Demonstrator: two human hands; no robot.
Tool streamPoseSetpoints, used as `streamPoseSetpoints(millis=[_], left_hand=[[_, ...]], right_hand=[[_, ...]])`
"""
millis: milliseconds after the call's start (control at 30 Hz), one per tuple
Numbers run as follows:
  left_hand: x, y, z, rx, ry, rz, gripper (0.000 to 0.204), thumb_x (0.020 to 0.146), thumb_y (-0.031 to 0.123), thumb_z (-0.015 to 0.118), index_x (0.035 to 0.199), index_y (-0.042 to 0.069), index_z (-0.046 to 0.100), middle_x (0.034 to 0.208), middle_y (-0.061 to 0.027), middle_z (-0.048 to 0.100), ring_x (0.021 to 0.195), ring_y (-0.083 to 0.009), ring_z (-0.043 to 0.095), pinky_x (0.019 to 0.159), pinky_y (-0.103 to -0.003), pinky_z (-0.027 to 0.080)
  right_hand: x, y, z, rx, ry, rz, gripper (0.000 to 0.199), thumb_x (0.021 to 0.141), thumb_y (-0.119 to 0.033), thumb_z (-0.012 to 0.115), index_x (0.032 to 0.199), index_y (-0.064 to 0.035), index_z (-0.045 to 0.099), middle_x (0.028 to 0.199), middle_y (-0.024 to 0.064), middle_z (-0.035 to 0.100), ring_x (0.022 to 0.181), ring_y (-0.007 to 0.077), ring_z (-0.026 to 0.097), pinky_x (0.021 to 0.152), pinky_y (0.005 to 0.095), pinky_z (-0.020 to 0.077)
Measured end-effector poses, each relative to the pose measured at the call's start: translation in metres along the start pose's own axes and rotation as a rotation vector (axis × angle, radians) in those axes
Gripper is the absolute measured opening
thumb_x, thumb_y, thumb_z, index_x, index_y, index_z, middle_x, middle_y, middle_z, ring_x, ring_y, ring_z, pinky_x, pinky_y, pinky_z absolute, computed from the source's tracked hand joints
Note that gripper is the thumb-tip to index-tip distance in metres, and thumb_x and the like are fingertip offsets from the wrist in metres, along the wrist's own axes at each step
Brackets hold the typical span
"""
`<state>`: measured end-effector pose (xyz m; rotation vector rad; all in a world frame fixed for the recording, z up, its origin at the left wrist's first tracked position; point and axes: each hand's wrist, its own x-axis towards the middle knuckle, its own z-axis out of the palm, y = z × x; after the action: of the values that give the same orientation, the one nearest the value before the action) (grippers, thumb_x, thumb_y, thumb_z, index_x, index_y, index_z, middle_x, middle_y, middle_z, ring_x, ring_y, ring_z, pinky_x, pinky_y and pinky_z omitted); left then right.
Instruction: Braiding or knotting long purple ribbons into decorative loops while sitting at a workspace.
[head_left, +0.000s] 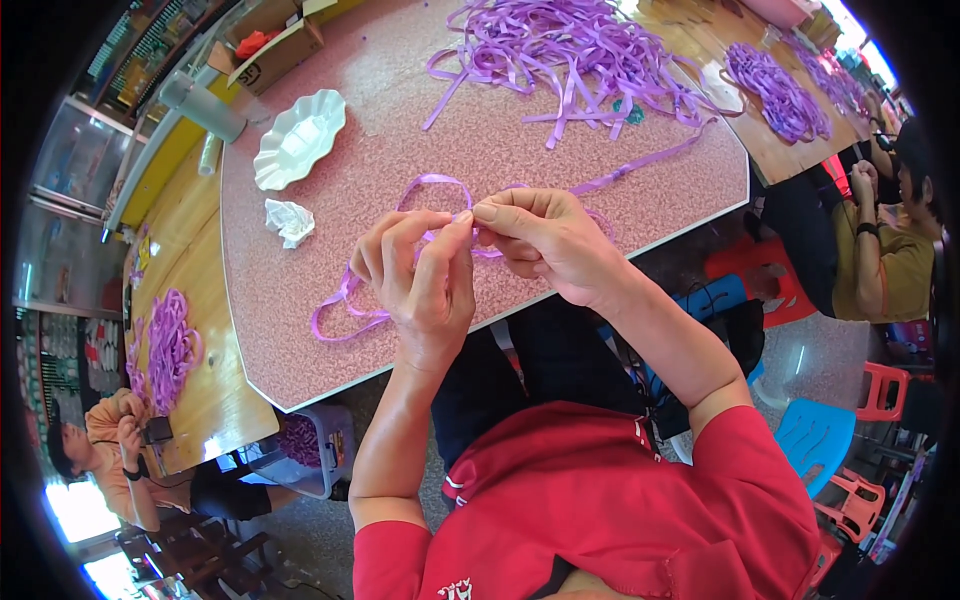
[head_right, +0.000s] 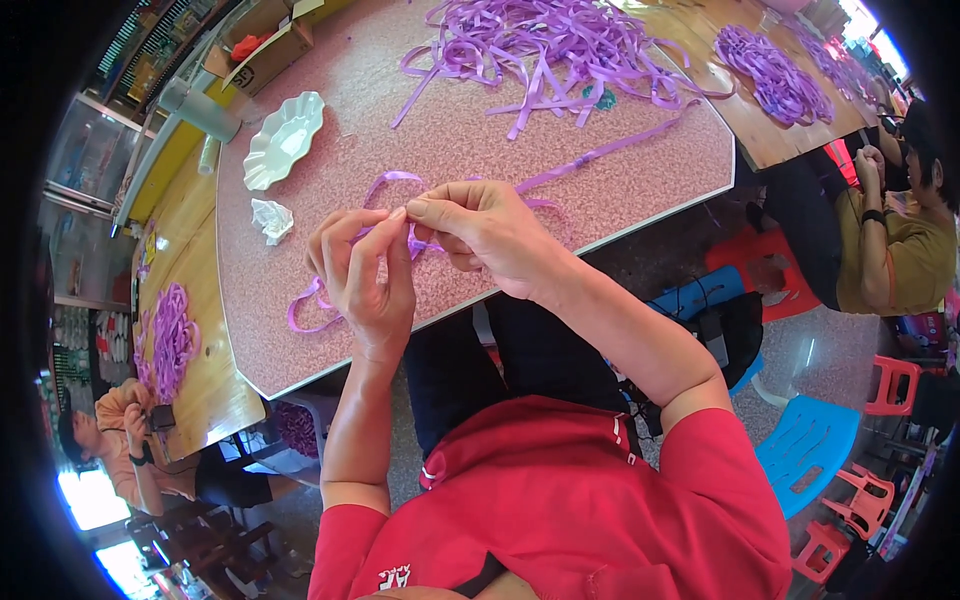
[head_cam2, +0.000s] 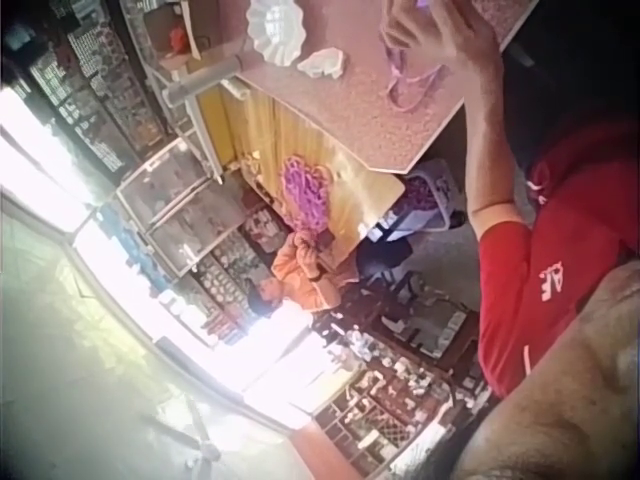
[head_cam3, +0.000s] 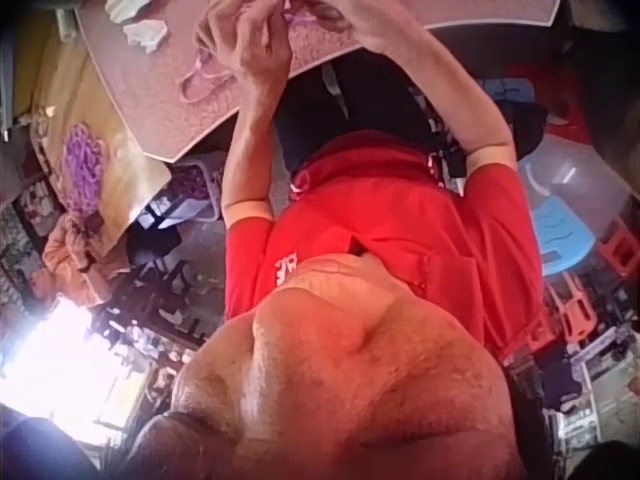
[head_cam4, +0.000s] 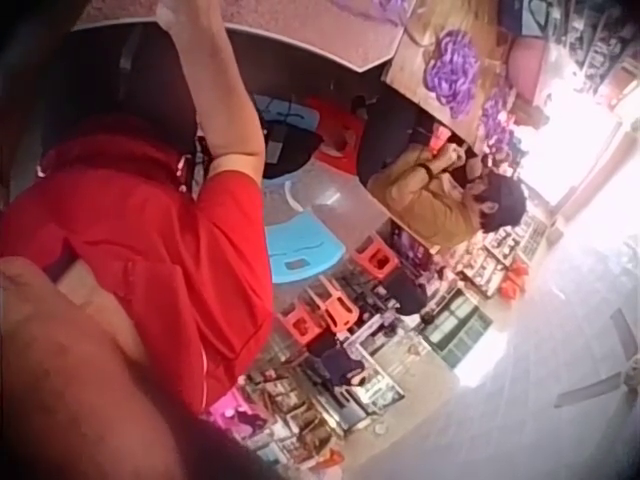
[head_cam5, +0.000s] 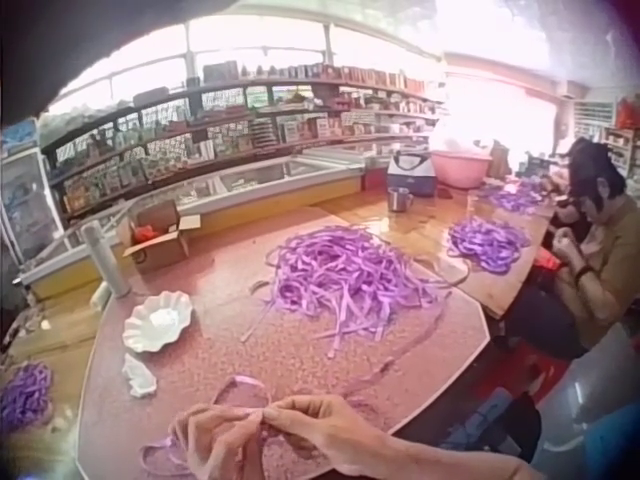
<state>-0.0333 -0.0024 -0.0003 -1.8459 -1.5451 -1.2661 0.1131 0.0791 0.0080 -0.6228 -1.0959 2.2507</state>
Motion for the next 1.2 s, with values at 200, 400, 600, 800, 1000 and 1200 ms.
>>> streamPoseSetpoints(millis=[200,400,600,800,1000,1200], left_hand=[[-0.003,0.001,0.002,-0.131,-0.031,-0.127,0.021,0.080,0.000,0.073,0.097,0.006,0.062,0.099,-0.0091,0.060,0.097,-0.0264,0.055,0.086,-0.038,0.042],[-0.005,0.004,0.002,-0.250,-0.095,-0.246,0.016,0.083,0.004,0.072,0.095,0.005,0.061,0.099,-0.0106,0.059,0.098,-0.0259,0.055,0.088,-0.037,0.043],[-0.005,0.004,0.002,-0.278,-0.106,-0.270,0.016,0.084,0.008,0.072,0.094,0.005,0.060,0.100,-0.0105,0.059,0.099,-0.0251,0.055,0.089,-0.037,0.043],[-0.004,0.005,0.004,-0.318,-0.126,-0.275,0.015,0.083,0.008,0.071,0.093,0.005,0.060,0.098,-0.0101,0.059,0.097,-0.0254,0.055,0.088,-0.037,0.040],[-0.007,0.004,0.006,-0.339,-0.126,-0.268,0.015,0.082,0.006,0.071,0.094,0.006,0.060,0.096,-0.0095,0.059,0.094,-0.0260,0.055,0.086,-0.037,0.039],[-0.006,0.005,0.006,-0.362,-0.139,-0.277,0.015,0.082,0.006,0.070,0.093,0.006,0.060,0.096,-0.0092,0.060,0.093,-0.0258,0.055,0.086,-0.038,0.039]], right_hand=[[-0.004,-0.004,-0.004,-0.306,0.000,-0.150,0.020,0.095,-0.017,0.062,0.105,-0.0002,0.067,0.084,-0.0008,0.062,0.064,0.0018,0.051,0.055,0.0190,0.0431],[-0.010,-0.009,-0.008,-0.738,0.040,-0.339,0.016,0.092,-0.007,0.064,0.104,0.0018,0.068,0.089,0.0007,0.064,0.078,0.0043,0.059,0.068,0.0218,0.0509],[-0.015,-0.012,-0.009,-0.754,0.056,-0.324,0.014,0.090,-0.008,0.068,0.100,0.0012,0.069,0.083,-0.0007,0.064,0.073,0.0026,0.058,0.063,0.0183,0.0467],[-0.014,-0.021,-0.015,-0.613,-0.013,-0.191,0.015,0.092,-0.010,0.067,0.101,0.0018,0.069,0.081,-0.0014,0.063,0.069,0.0019,0.055,0.059,0.0181,0.0440],[-0.011,-0.018,-0.016,-0.660,-0.034,-0.218,0.016,0.092,-0.012,0.067,0.100,0.0014,0.070,0.079,-0.0026,0.062,0.068,0.0018,0.053,0.058,0.0186,0.0419],[-0.012,-0.016,-0.017,-0.630,-0.005,-0.202,0.016,0.091,-0.013,0.069,0.098,0.0006,0.071,0.076,-0.0051,0.059,0.070,0.0005,0.050,0.059,0.0184,0.0387]])
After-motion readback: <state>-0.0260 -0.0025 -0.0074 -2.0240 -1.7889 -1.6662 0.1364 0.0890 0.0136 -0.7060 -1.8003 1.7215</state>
